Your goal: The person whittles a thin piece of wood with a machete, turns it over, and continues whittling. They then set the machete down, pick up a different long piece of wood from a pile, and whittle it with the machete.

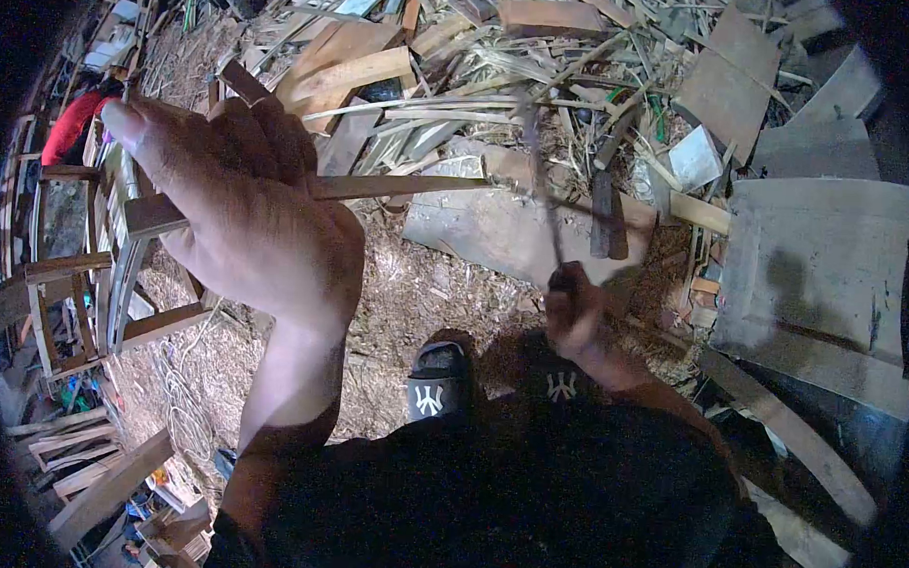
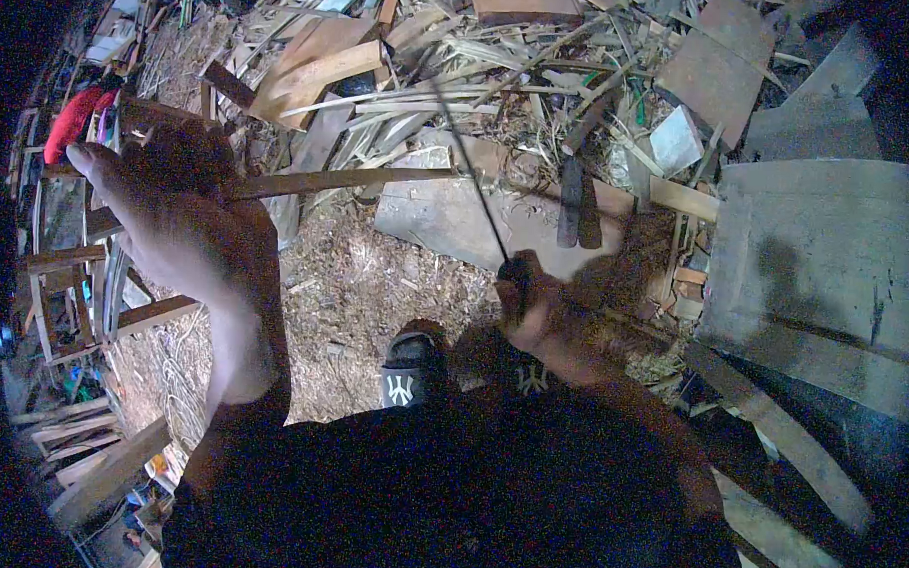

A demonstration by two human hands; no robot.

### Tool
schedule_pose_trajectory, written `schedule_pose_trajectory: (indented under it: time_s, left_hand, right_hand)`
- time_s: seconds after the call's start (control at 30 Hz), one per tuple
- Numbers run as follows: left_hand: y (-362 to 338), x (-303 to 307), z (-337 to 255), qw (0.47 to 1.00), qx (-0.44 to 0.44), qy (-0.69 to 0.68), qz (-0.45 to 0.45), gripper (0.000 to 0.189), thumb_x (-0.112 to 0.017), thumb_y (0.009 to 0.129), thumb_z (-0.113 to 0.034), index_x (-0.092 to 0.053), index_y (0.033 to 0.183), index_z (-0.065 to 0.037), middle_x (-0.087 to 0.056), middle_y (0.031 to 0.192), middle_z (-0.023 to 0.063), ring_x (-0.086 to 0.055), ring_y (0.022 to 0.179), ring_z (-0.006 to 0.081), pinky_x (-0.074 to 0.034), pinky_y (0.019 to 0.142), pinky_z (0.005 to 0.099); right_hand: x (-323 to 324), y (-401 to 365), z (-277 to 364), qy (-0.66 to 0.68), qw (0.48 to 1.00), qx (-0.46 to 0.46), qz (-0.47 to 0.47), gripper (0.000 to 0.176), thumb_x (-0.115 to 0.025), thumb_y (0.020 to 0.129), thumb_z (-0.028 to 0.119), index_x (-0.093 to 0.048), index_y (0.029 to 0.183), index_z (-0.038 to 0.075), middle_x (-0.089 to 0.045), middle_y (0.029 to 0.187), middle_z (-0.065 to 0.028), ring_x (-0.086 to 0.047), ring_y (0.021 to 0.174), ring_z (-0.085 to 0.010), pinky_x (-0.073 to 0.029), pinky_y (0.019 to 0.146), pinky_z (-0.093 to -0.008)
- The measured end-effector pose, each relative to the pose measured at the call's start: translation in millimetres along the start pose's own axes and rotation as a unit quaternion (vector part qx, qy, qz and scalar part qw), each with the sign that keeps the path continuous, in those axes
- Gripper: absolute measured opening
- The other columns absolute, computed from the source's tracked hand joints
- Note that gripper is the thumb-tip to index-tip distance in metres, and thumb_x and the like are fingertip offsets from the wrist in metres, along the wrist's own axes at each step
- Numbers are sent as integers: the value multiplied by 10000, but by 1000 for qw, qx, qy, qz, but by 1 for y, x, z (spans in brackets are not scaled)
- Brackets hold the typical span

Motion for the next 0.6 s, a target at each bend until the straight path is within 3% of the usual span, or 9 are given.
schedule_pose_trajectory:
  time_s: [0.07,0.17,0.2,0.23,0.3,0.37,0.43,0.47,0.6]
  left_hand:
    - [0,-4,1,1000,5,4,-1,199,-479,1012,-301,-489,1057,-108,-371,620,-10,-326,485,92,-295,460,261]
    - [1,-6,3,1000,9,-2,-3,205,-481,1007,-293,-475,1089,-105,-388,653,-2,-346,509,101,-312,480,264]
    - [3,-8,3,1000,13,1,0,209,-482,1005,-290,-470,1099,-104,-394,664,1,-353,517,104,-318,487,265]
    - [2,-9,4,1000,15,2,2,214,-483,1004,-288,-466,1110,-103,-400,674,4,-360,525,106,-324,493,266]
    - [1,-10,5,1000,17,0,0,225,-484,1001,-282,-456,1131,-101,-412,696,9,-373,541,112,-335,507,268]
    - [-2,-11,7,1000,20,0,5,239,-486,997,-277,-447,1152,-99,-423,718,15,-387,557,117,-347,520,269]
    - [-3,-12,8,1000,21,1,10,255,-487,994,-272,-437,1173,-97,-435,740,20,-400,573,123,-359,534,271]
    - [-3,-11,9,1000,22,3,13,263,-488,993,-269,-433,1183,-96,-441,751,23,-407,581,126,-364,541,272]
    - [-6,-11,9,1000,20,7,23,301,-491,986,-259,-414,1225,-93,-464,795,34,-434,613,137,-388,568,276]
  right_hand:
    - [-23,-5,-50,-144,979,-107,102,312,-512,968,280,-526,921,-28,-574,711,-199,-564,633,-415,-455,584,-445]
    - [-21,-1,-31,-112,993,-12,22,416,-474,982,350,-555,850,-36,-576,685,-207,-579,631,-396,-466,586,-450]
    - [-21,4,-39,-42,994,-75,64,528,-446,994,440,-561,748,-14,-561,627,-163,-582,596,-303,-454,550,-435]
    - [-13,8,-39,-39,994,-78,63,528,-446,994,440,-561,748,-14,-561,627,-163,-582,596,-303,-454,550,-435]
    - [16,20,-13,-14,956,-251,150,599,-428,993,516,-558,708,6,-563,602,-104,-565,582,-171,-423,508,-375]
    - [20,21,-12,-36,970,-208,124,505,-484,994,476,-577,760,38,-534,605,-33,-498,548,-85,-379,472,-321]
    - [10,22,-57,83,995,-27,-44,358,-527,1001,364,-568,834,50,-485,612,13,-437,515,-67,-341,447,-282]
    - [31,25,-3,52,997,21,-44,249,-516,1011,273,-544,901,51,-442,628,45,-387,496,-59,-318,437,-251]
    - [35,25,29,159,985,53,-33,250,-467,1024,251,-530,906,39,-449,626,33,-401,504,-59,-328,447,-246]
Point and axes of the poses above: each hand's wrist, its own y-axis towards the middle knuckle, its own x-axis out of the back of the hand, z = x × y, the point moved 2 cm from there along y, towards the middle knuckle
